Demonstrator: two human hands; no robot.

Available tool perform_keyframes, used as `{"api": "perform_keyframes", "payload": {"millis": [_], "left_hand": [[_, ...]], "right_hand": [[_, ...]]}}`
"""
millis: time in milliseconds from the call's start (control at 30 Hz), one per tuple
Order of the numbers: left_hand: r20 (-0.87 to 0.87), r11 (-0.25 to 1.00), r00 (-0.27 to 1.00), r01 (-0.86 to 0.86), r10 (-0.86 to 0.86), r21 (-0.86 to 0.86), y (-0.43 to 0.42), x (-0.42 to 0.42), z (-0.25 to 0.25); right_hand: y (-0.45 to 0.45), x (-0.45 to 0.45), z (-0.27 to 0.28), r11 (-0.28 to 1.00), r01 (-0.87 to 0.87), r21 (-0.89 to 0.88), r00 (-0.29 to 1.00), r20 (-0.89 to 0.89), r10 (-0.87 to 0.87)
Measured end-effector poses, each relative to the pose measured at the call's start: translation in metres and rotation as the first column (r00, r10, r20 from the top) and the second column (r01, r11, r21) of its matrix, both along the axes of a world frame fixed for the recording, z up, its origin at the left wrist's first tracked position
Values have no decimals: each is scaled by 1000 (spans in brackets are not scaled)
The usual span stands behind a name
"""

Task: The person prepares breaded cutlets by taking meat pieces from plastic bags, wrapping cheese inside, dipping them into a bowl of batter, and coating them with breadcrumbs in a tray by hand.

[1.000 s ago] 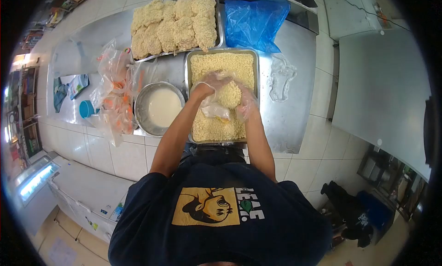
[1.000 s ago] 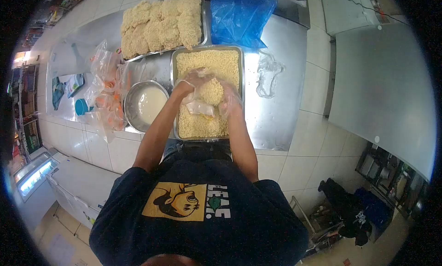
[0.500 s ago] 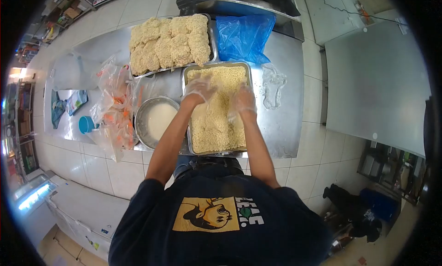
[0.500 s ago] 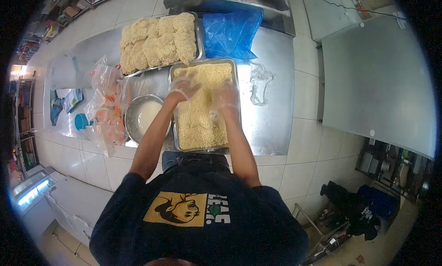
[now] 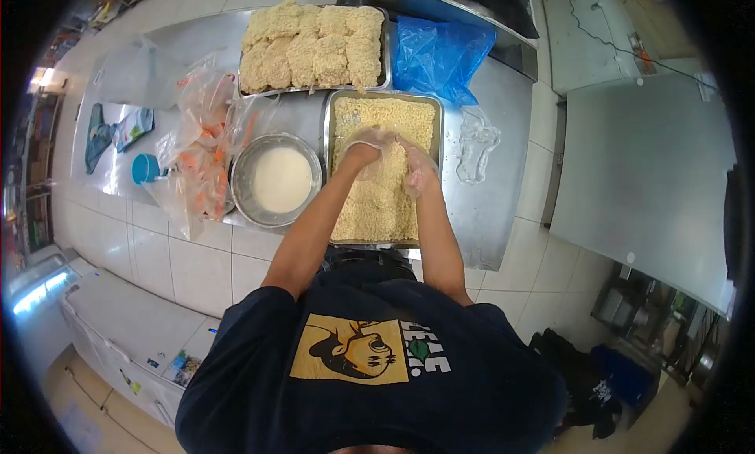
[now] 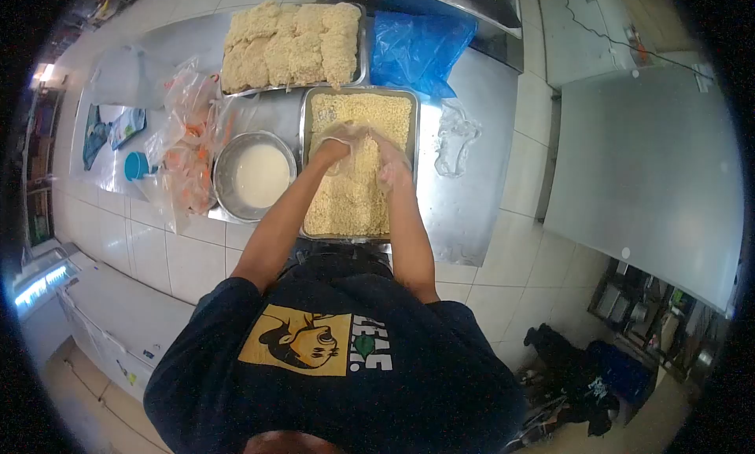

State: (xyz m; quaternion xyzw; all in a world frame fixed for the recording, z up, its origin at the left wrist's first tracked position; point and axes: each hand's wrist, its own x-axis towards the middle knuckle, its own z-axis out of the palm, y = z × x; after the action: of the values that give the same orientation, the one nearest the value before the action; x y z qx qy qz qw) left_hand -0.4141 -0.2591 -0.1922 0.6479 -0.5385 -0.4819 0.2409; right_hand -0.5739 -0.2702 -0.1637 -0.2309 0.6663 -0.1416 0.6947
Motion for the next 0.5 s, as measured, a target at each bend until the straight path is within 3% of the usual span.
{"api": "perform_keyframes", "payload": {"millis": [33,100,133,200,233,267,300,367,433,467,500], "left_hand": [[4,1000,1000,-14,14,-2,1,4,-1],[178,997,983,52,-43,-49,5,16,33],[182,998,983,40,-31,-49,8,22,39],[116,949,951,297,-286,-100,9,38,48],[124,952,954,286,-272,-107,13,41,52],[-31,972,974,221,-224,-78,21,42,61],[-185,986,968,161,-167,-43,28,43,76],[-118,983,976,181,-184,-32,30,47,88],[102,914,941,339,-324,-222,27,48,62],[93,913,937,349,-336,-210,23,50,45],[102,911,937,349,-334,-219,21,53,42]], "right_hand": [[1,1,5,999,-29,35,999,26,28],[14,9,4,979,145,-143,931,356,-86],[20,9,7,981,133,-142,930,359,-74],[30,12,31,944,-12,-330,998,58,33],[35,12,25,941,-22,-339,997,64,46],[39,11,14,790,-248,-560,968,-182,174],[44,14,20,555,-478,-680,873,-437,216],[58,19,42,527,-555,-644,829,-479,288],[76,29,60,346,-743,-574,666,-690,284],[86,35,59,336,-741,-581,668,-690,278],[95,42,54,196,-851,-486,521,-828,209]]}}
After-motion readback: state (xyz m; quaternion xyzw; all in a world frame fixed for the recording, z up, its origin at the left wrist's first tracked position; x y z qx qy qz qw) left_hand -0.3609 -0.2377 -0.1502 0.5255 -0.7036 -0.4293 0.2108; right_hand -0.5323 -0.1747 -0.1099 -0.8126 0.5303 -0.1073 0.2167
